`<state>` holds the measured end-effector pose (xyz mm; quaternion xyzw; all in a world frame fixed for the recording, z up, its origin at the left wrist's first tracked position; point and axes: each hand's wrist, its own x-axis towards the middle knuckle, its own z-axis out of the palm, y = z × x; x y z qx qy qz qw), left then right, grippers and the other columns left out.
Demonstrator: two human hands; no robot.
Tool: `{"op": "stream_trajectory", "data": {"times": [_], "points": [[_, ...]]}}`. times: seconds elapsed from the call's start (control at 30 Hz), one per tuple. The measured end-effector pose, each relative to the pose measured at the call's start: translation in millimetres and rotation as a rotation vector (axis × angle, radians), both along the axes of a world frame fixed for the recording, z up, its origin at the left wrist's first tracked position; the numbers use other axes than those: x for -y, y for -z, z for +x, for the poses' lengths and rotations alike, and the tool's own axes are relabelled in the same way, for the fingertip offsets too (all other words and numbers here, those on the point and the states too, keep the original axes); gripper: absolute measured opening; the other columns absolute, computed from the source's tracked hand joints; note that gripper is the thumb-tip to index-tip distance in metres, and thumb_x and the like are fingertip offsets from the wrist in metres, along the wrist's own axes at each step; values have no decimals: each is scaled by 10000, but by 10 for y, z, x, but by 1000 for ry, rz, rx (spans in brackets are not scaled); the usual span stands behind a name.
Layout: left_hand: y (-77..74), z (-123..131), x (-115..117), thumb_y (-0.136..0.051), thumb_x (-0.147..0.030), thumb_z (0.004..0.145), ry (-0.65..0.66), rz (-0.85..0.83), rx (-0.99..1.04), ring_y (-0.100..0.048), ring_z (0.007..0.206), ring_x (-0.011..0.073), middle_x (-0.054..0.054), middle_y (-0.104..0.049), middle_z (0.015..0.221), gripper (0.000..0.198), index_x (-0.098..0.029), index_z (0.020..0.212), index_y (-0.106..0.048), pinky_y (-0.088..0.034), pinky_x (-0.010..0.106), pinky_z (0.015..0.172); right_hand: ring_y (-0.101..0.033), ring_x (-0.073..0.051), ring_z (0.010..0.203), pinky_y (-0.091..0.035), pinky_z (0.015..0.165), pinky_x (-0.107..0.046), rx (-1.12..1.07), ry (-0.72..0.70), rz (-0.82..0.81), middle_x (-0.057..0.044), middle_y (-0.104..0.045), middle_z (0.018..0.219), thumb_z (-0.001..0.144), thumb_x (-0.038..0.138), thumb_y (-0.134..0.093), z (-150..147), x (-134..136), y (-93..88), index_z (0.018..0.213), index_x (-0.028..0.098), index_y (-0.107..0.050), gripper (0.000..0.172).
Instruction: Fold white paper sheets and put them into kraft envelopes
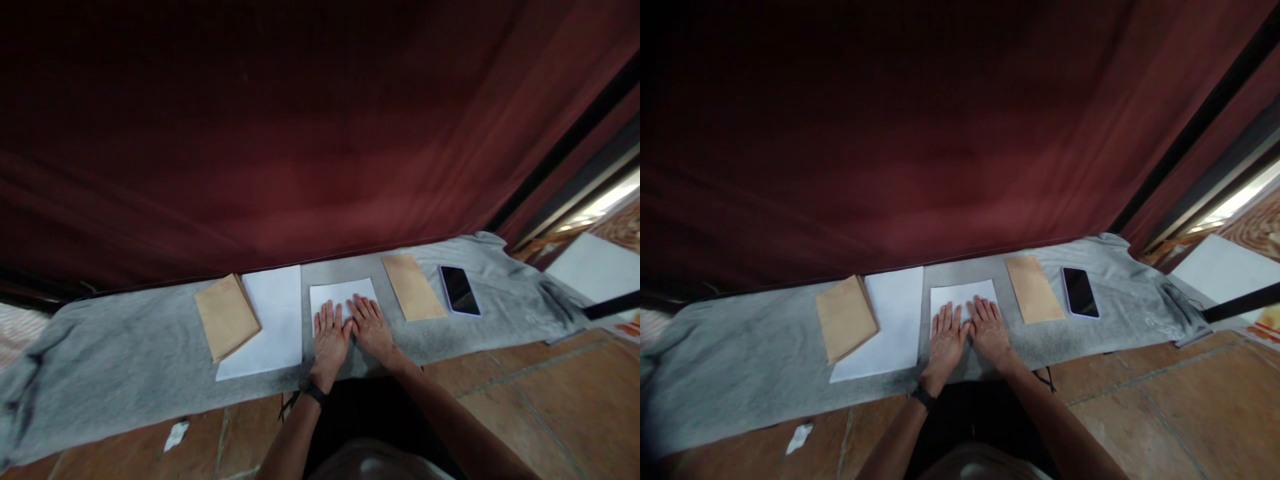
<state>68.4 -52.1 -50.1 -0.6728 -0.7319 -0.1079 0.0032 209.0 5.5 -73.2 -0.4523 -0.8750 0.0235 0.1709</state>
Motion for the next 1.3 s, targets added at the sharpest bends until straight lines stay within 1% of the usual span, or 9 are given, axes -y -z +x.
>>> {"op": "stream_trajectory", "data": {"times": [0.1,0.23,0.47,0.6,0.67,0.73,0.87,1.1,1.3], "points": [[77,-32,48,-377,-376,1046,-30,-16,-18,-266,1543,289,144,-328,1648,548,-163,1549,-417,-275,512,1246,-411,-272,1470,-286,1215,-472,6,2,8,-107,-440,1592,1050,311,-402,5,-16,-5,1521,207,-477,489],[90,-51,87,-399,-329,1036,-76,15,-36,-253,1547,278,153,-320,1645,553,-155,1560,-394,-262,503,1252,-427,-266,1459,-304,1200,-463,11,33,14,-121,-447,1585,1064,341,-372,41,-65,9,1525,191,-466,494],[130,-8,77,-434,-331,1024,-113,30,-30,-261,1544,284,156,-314,1643,589,-170,1583,-346,-250,526,1251,-406,-290,1469,-310,1189,-508,14,176,0,-144,-449,1579,1060,358,-348,262,-255,10,1548,154,-419,533],[155,-11,76,-429,-332,1025,-108,36,-15,-239,1552,282,157,-281,1658,598,-161,1589,-328,-234,521,1255,-400,-313,1469,-298,1195,-510,-18,277,9,-187,-435,1580,1054,323,-325,221,-240,-30,1549,74,-396,558],[159,-10,78,-422,-329,1027,-108,34,-9,-226,1556,280,157,-260,1666,601,-157,1593,-316,-224,518,1257,-378,-306,1484,-289,1207,-503,-37,226,2,-182,-397,1604,1051,308,-329,98,-149,-45,1559,69,-375,563],[157,-9,78,-423,-309,1024,-101,20,-6,-214,1559,285,163,-245,1670,599,-146,1591,-319,-214,519,1259,-355,-280,1500,-287,1219,-477,-49,92,-18,-148,-378,1621,1053,312,-332,-59,-32,-50,1564,104,-382,554],[136,-8,73,-381,-202,1015,-90,-22,-20,-211,1560,277,164,-244,1669,579,-143,1588,-327,-220,515,1257,-383,-247,1487,-278,1233,-455,-39,-79,-54,-107,-411,1609,1067,326,-329,-291,82,-42,1510,163,-486,498],[106,1,70,-424,-330,1026,-102,-7,-27,-240,1552,289,172,-271,1660,595,-149,1586,-335,-226,516,1253,-387,-247,1484,-287,1217,-444,34,-28,-60,-100,-408,1612,1077,347,-341,-223,-350,-47,1518,192,-475,487],[138,-3,72,-418,-343,1033,-97,51,-20,-277,1540,290,178,-288,1652,589,-143,1582,-342,-247,520,1246,-426,-273,1459,-287,1213,-473,43,73,-38,-124,-426,1595,1072,381,-336,-123,-676,-46,1530,161,-456,521]]}}
